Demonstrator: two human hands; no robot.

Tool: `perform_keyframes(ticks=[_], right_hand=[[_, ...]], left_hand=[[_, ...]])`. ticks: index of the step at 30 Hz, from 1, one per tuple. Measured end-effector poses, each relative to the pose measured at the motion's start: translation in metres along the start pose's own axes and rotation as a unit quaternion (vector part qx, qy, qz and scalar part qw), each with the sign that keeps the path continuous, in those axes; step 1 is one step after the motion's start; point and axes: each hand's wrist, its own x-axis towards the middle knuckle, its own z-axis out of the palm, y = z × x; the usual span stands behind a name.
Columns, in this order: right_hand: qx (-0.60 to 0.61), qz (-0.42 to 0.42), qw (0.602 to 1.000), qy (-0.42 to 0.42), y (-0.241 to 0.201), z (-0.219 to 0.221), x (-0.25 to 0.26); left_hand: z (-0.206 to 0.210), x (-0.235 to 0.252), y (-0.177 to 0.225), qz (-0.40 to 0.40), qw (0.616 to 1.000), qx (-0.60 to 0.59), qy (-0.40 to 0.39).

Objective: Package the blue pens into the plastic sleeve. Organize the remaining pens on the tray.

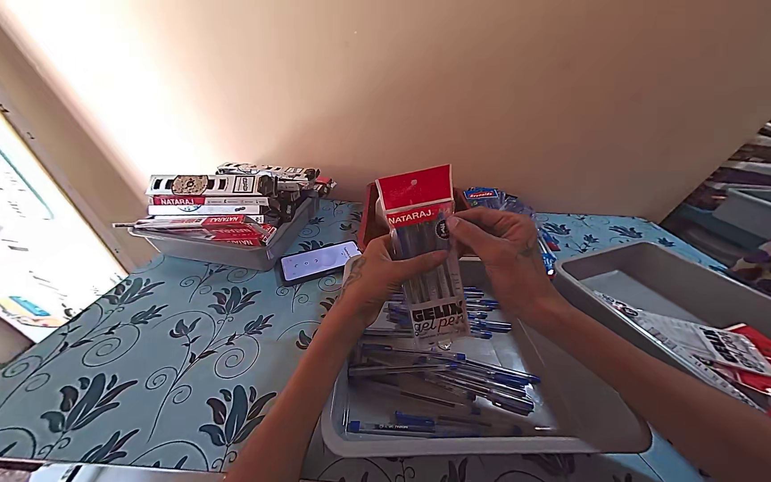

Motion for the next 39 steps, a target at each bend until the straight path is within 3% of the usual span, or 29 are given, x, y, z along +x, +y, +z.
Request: perform_keyframes(ticks=[5, 11, 14, 16, 22, 30, 39], right_hand=[[0.002, 0.033, 0.999, 0.012, -0.008, 0.002, 0.001], [0.035, 0.165, 0.971, -0.166, 0.005, -0.006, -0.014], [0.064, 0.235, 0.945, -0.218, 0.003, -0.007, -0.026], [0.061, 0.232, 0.944, -0.226, 0.004, -0.009, -0.031], [0.031, 0.213, 0.970, -0.113, 0.000, -0.034, -0.027], [-0.053, 0.234, 0.970, 0.039, 0.018, -0.117, 0.002], [-0.103, 0.255, 0.953, 0.130, 0.087, -0.191, 0.054]], left_hand=[[0.002, 0.000, 0.000, 0.009, 1.000, -0.005, 0.003], [0.003, 0.000, 0.001, 0.020, 0.997, -0.028, 0.072], [0.002, 0.001, 0.000, 0.031, 0.996, -0.038, 0.069], [0.003, 0.001, 0.001, 0.029, 0.998, -0.028, 0.054], [0.000, 0.002, 0.002, 0.032, 0.996, 0.061, 0.059], [0.000, 0.007, 0.002, 0.010, 0.992, 0.087, 0.093], [-0.001, 0.009, -0.001, 0.008, 0.986, 0.127, 0.110]])
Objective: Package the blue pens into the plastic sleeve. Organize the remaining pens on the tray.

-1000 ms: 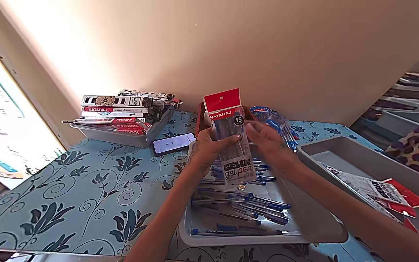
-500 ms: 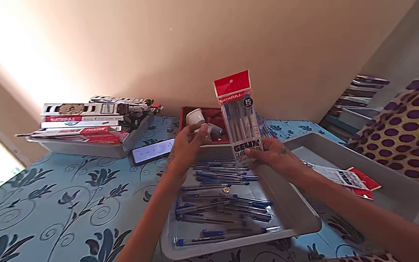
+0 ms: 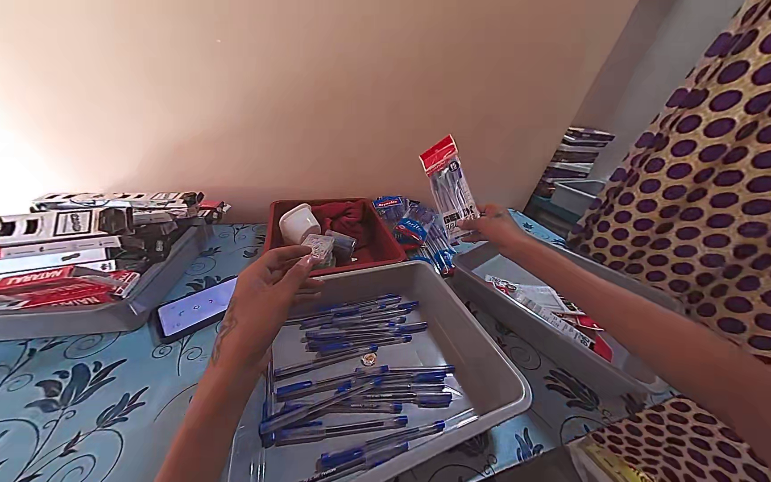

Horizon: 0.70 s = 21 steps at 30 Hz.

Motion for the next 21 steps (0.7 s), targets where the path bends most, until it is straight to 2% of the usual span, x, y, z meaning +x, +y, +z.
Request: perform_keyframes(ticks=[5, 11, 17, 21], right_hand=[[-0.027, 0.029, 0.998, 0.056, 0.033, -0.015, 0.042], [-0.143, 0.057, 0.984, 0.086, 0.061, -0.048, 0.064], [-0.263, 0.077, 0.960, 0.057, 0.063, -0.049, 0.101], [-0.265, 0.076, 0.959, 0.065, 0.077, -0.037, 0.120]], left_hand=[[0.000, 0.000, -0.004, 0.010, 1.000, 0.014, 0.006], [-0.001, 0.000, -0.009, 0.032, 0.999, 0.032, -0.005], [-0.007, 0.003, -0.018, 0.048, 0.998, 0.048, -0.006], [-0.008, 0.004, -0.023, 0.056, 0.997, 0.059, -0.005]])
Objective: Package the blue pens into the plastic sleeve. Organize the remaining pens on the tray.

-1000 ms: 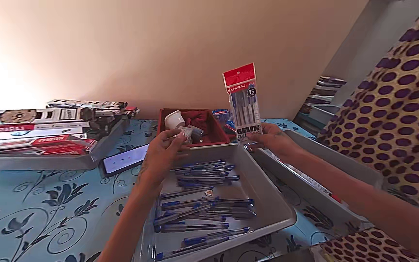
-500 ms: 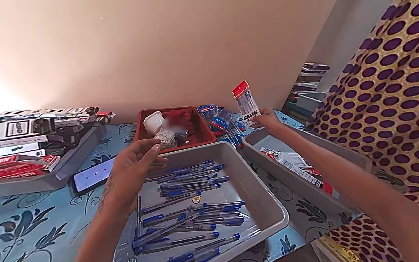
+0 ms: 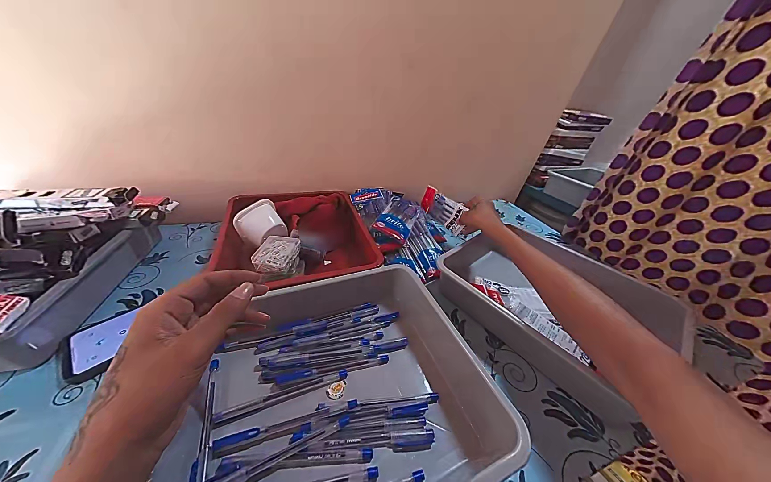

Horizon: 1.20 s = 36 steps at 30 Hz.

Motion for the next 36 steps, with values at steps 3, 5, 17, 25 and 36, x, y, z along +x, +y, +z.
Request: perform_keyframes(ticks=[3, 5, 17, 25, 36], right_hand=[[-0.023, -0.010, 1.000, -0.014, 0.006, 0.008, 0.004], [-0.078, -0.008, 0.996, -0.046, 0.010, 0.008, 0.013], [-0.277, 0.019, 0.951, -0.134, -0.007, 0.004, 0.011], [-0.374, -0.003, 0.902, -0.217, -0.012, -0.003, 0.010], [-0.290, -0.092, 0.916, -0.261, 0.008, -0.001, 0.022]], left_hand=[[-0.002, 0.000, -0.002, -0.003, 1.000, 0.012, -0.001], [-0.003, 0.001, -0.003, 0.002, 1.000, 0.022, -0.011], [-0.006, 0.002, -0.002, -0.028, 0.999, 0.036, -0.004], [-0.006, 0.001, 0.000, -0.031, 0.999, 0.038, -0.009], [-0.010, 0.002, 0.001, -0.033, 0.997, 0.071, -0.025]])
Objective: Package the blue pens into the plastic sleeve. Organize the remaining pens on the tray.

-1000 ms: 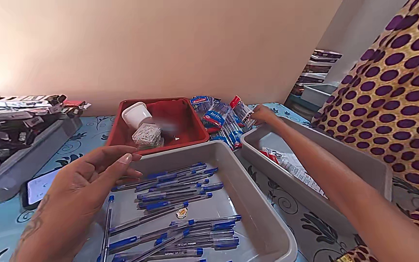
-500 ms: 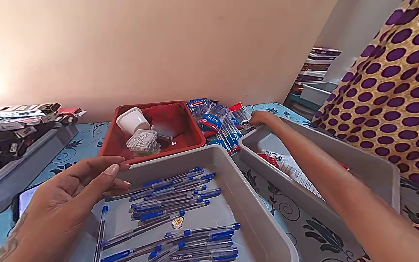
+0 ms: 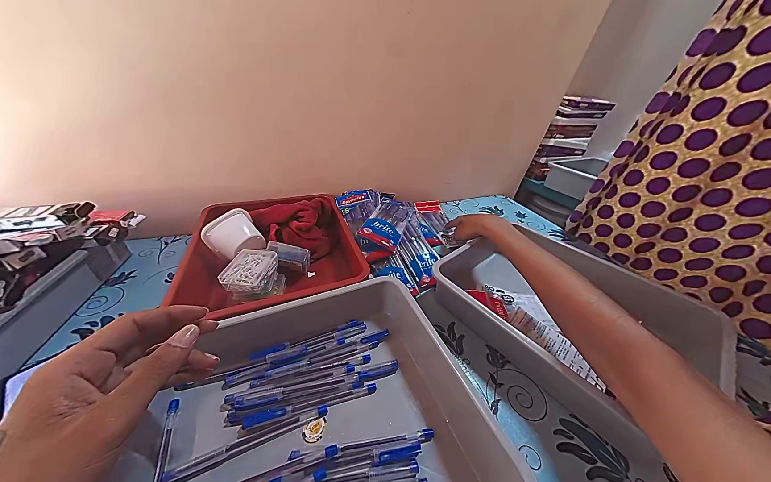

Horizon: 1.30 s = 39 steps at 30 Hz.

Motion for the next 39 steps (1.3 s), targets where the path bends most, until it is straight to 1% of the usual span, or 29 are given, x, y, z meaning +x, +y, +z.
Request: perform_keyframes(ticks=[3, 5, 7, 10, 12, 14, 15, 17, 20, 23, 26, 31, 37, 39], right_hand=[[-0.011, -0.006, 1.000, -0.004, -0.003, -0.007, -0.002], [0.010, -0.014, 0.999, 0.028, 0.006, -0.008, 0.006], [0.019, -0.018, 0.996, 0.083, 0.012, -0.009, 0.008], [0.005, 0.003, 0.995, 0.102, 0.015, -0.012, 0.007], [0.006, 0.020, 0.997, 0.079, 0.019, -0.011, 0.009], [-0.010, 0.043, 0.999, 0.010, 0.011, -0.014, 0.002], [-0.039, 0.050, 0.998, -0.014, 0.007, -0.015, 0.001], [-0.095, 0.057, 0.993, -0.032, 0.000, -0.015, -0.001], [-0.131, 0.073, 0.988, -0.029, -0.012, -0.014, -0.008], [-0.159, 0.110, 0.981, -0.037, -0.028, -0.015, -0.021], [-0.168, 0.135, 0.976, -0.042, -0.038, -0.015, -0.033], [-0.121, 0.121, 0.985, -0.033, -0.030, -0.010, -0.019], [-0.037, 0.154, 0.987, 0.002, -0.023, -0.012, -0.013], [-0.041, 0.154, 0.987, 0.006, -0.021, -0.013, -0.010]], left_hand=[[-0.001, 0.000, -0.001, 0.004, 1.000, 0.002, -0.001], [-0.002, 0.000, -0.002, 0.008, 1.000, 0.005, -0.003], [-0.002, 0.000, -0.003, 0.010, 1.000, 0.005, -0.004], [-0.001, 0.000, -0.002, 0.007, 1.000, 0.002, -0.005], [-0.002, 0.000, -0.003, 0.009, 1.000, 0.002, -0.007], [-0.002, 0.000, -0.004, 0.012, 1.000, 0.005, -0.006], [-0.003, 0.000, -0.004, 0.013, 1.000, 0.006, -0.005], [-0.003, 0.000, -0.004, 0.011, 1.000, 0.006, -0.006], [-0.002, 0.000, -0.004, 0.010, 1.000, 0.008, -0.008], [-0.001, -0.001, -0.003, 0.009, 1.000, 0.014, -0.005], [-0.001, -0.001, -0.002, 0.007, 1.000, 0.023, -0.005], [0.002, -0.002, 0.001, 0.008, 0.999, 0.033, 0.007], [-0.001, 0.000, -0.004, 0.007, 0.999, 0.032, -0.004], [-0.002, -0.001, -0.004, 0.007, 1.000, 0.023, -0.003]])
